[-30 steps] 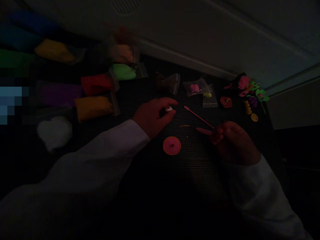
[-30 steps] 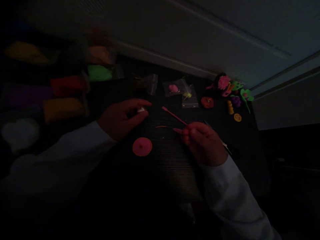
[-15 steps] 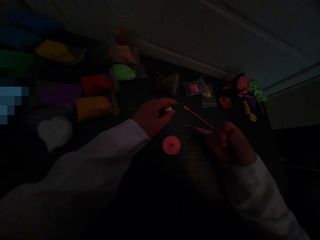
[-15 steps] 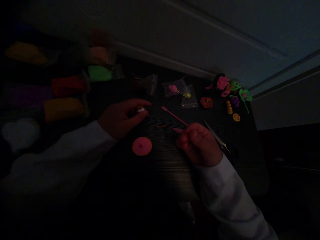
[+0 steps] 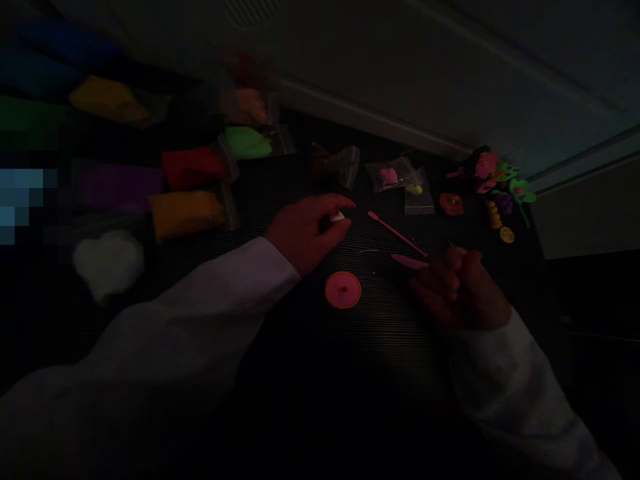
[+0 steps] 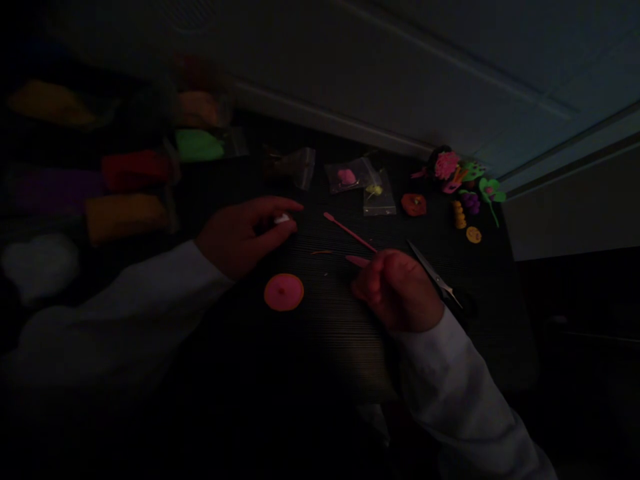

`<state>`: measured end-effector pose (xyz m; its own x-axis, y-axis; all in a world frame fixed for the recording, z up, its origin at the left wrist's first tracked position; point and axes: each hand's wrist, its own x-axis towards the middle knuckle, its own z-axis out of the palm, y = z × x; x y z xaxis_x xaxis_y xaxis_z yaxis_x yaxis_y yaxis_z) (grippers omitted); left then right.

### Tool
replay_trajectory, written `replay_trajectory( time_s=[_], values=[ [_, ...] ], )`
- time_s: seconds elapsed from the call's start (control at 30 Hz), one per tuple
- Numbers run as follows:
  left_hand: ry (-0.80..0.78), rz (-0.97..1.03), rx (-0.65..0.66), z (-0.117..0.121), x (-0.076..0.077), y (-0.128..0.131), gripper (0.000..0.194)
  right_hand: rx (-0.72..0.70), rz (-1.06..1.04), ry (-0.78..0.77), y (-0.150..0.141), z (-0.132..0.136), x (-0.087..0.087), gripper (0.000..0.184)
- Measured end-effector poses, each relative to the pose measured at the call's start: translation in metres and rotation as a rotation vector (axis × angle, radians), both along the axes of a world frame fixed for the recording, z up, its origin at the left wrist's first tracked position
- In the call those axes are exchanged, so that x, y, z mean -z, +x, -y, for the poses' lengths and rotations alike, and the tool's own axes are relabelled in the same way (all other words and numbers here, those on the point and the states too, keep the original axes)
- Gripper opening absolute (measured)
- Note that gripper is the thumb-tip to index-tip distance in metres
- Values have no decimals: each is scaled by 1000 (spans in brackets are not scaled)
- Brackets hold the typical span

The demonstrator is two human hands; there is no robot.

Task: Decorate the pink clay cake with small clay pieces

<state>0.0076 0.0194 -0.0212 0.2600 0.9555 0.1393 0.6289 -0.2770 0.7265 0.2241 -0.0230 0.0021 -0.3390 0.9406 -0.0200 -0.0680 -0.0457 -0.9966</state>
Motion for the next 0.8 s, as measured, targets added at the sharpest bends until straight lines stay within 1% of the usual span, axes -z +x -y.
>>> replay_trajectory(
  time_s=[0.13,0.2,0.33,0.47,0.6,0.8],
  values=[
    [-5,2,-1,0,1,0,32,51,98,21,2,0,3,40],
    [-1,6,-3,0,1,0,31,50,117,32,3,0,3,41],
    [0,1,-1,0,1,0,32,-3,78,86,4,1,4,33],
    [1,3,-7,0,1,0,32,-2,117,109,4,1,3,29],
    [5,1,-1,0,1,0,32,24,23,32,4,0,4,32],
    [2,-3,-7,0,1,0,32,-43,-216,-92,4,0,5,33]
  ],
)
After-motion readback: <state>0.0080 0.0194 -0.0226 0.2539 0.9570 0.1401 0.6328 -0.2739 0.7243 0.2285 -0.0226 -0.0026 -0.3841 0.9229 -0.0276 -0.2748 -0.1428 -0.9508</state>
